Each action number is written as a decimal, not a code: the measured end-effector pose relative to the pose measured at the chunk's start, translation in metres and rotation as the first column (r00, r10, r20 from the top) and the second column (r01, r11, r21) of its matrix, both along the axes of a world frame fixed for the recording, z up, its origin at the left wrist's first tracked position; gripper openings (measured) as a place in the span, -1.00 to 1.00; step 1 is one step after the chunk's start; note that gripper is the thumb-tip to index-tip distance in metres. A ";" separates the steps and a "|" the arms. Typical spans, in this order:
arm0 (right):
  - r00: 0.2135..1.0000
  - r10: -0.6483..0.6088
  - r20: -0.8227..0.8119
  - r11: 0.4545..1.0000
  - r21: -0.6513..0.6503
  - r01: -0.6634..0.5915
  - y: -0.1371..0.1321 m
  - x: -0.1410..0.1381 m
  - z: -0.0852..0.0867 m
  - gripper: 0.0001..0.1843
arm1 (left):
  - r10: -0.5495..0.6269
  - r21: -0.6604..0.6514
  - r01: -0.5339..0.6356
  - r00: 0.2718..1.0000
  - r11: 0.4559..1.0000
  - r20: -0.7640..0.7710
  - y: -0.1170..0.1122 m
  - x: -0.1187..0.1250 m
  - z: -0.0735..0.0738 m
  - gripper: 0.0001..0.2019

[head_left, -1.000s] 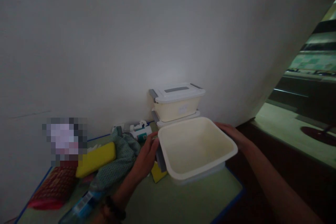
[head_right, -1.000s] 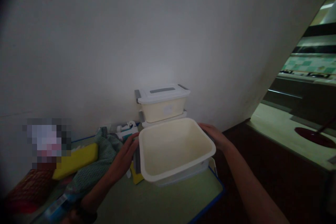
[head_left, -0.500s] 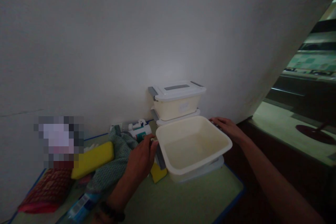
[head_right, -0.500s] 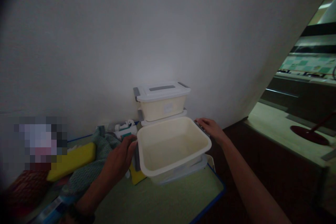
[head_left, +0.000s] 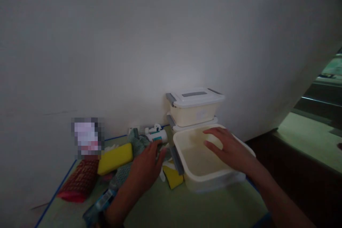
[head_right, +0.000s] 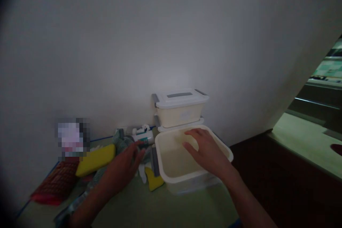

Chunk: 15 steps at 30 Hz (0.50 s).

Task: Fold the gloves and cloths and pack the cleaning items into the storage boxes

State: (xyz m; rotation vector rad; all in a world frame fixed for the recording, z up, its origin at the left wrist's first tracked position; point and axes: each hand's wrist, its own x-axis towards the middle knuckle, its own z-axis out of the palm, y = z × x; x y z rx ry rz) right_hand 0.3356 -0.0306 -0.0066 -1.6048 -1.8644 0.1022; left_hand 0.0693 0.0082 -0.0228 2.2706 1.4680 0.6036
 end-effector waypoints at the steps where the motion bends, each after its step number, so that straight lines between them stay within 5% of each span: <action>1: 0.999 0.028 0.021 1.000 0.005 -0.028 0.000 -0.016 0.001 -0.67 | 0.006 0.034 -0.004 0.997 0.999 -0.071 0.001 -0.014 0.004 -0.57; 5: 0.982 0.180 0.049 0.983 -0.028 -0.179 0.003 -0.082 0.009 -0.68 | 0.109 0.119 -0.083 0.966 0.989 -0.234 0.012 -0.083 0.014 -0.64; 9: 0.960 0.267 0.079 0.963 -0.058 -0.263 0.022 -0.144 0.007 -0.69 | 0.180 0.102 -0.153 0.914 0.983 -0.364 0.028 -0.138 0.009 -0.61; 15: 0.938 0.320 0.133 0.941 -0.162 -0.298 0.051 -0.201 -0.049 -0.57 | 0.114 -0.052 -0.143 0.923 0.988 -0.369 0.041 -0.158 -0.017 -0.34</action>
